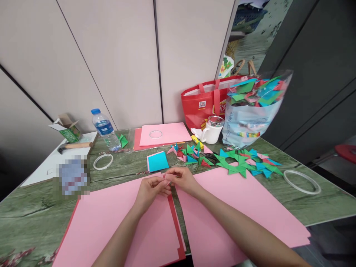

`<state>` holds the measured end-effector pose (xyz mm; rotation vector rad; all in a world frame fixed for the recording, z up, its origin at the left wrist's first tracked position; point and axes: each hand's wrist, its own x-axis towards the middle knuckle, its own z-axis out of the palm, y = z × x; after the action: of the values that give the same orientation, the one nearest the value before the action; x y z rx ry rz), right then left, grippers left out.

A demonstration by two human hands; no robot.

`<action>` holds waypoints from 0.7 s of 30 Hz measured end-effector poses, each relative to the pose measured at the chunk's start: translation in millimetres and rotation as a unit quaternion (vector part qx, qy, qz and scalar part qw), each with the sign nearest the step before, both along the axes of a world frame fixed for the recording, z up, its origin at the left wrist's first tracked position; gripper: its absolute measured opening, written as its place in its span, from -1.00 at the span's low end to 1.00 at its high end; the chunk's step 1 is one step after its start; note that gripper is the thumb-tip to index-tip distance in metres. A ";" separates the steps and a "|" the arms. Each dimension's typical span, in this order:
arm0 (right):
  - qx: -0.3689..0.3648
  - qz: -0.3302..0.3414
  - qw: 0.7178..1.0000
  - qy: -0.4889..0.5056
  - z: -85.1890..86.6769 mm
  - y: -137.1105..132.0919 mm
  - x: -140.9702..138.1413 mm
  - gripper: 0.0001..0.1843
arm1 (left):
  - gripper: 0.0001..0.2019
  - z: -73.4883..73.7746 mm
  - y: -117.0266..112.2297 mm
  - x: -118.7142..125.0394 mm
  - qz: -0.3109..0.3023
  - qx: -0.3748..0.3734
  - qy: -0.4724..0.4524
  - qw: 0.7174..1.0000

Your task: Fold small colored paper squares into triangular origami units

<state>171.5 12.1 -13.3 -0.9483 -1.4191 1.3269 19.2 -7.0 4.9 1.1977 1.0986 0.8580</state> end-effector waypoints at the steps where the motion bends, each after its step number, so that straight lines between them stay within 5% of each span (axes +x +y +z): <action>1: -0.008 -0.005 1.000 0.006 0.6 0.2 0.1 -0.77 | -0.68 -0.3 -0.2 0.0 -0.003 -0.007 -0.008 1.000; 13: -0.133 0.008 0.988 0.083 -2.2 2.2 0.8 -0.73 | -0.44 -2.8 -2.7 0.6 -0.052 -0.084 -0.053 0.994; 21: -0.144 0.021 0.987 0.075 -0.5 1.6 0.7 -0.71 | -0.59 -3.2 -3.3 0.4 -0.068 -0.094 -0.022 0.993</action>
<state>172.1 13.7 -13.8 -0.9860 -1.1587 1.6290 19.6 -10.3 1.8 1.0774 1.0248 0.6576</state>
